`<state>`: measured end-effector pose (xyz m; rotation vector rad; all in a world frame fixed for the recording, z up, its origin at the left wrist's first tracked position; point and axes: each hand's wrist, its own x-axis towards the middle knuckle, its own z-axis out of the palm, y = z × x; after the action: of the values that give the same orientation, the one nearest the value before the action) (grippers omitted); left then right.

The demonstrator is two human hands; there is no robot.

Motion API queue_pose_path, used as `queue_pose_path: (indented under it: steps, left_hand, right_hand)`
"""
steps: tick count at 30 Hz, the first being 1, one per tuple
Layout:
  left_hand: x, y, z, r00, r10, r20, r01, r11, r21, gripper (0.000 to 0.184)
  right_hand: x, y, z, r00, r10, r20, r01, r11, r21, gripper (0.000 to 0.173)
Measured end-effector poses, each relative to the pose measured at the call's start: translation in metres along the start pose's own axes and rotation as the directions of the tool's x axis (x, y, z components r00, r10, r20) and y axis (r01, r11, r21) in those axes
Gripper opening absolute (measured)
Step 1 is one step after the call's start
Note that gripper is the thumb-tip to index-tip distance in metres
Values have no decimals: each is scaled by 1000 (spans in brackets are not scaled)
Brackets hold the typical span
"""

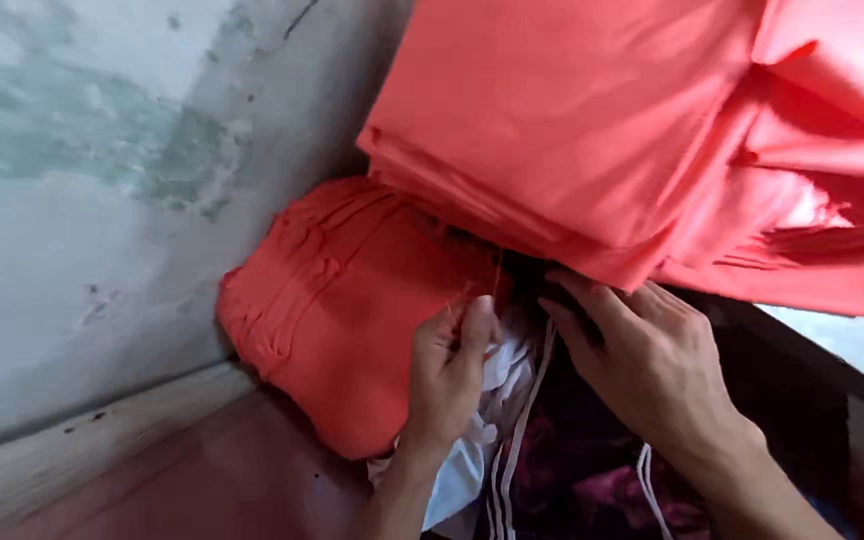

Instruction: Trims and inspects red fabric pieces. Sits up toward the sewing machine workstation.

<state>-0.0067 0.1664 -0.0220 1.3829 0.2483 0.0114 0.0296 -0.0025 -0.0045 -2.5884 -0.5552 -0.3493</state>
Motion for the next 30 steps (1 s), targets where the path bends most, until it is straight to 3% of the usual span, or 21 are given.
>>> queue_pose_path:
  steps: [3,6,12,15,18,21,25,30]
  left_hand:
    - [0,1,-5,979,185,-80,-181,982,56,29]
    - [0,2,-7,952,290,-94,-277,952,131,27]
    - [-3,-1,-1,932,360,-26,-349,917,195,28]
    - [-13,-11,-1,921,388,24,-385,902,195,29]
    - [-5,-14,-8,910,393,-135,-358,906,224,30]
    - [30,1,-7,908,304,-287,-274,951,143,28]
    - [59,23,8,962,216,-165,-205,976,79,19]
    - [39,17,-3,857,510,-80,-470,835,286,40]
  right_hand:
    - [18,-8,7,999,-9,-51,7,999,-38,25]
    - [31,-14,13,996,1,-90,-8,997,-71,27]
    - [42,-17,17,985,-66,-162,54,995,-80,24]
    - [36,-9,15,991,-102,-90,96,994,-60,25]
    - [26,3,2,986,-164,33,166,984,-66,28]
    - [24,5,-10,957,-283,71,277,958,77,26]
    - [36,-9,-15,963,-270,6,261,937,230,25]
    - [42,-22,-14,987,-160,-10,161,985,63,26]
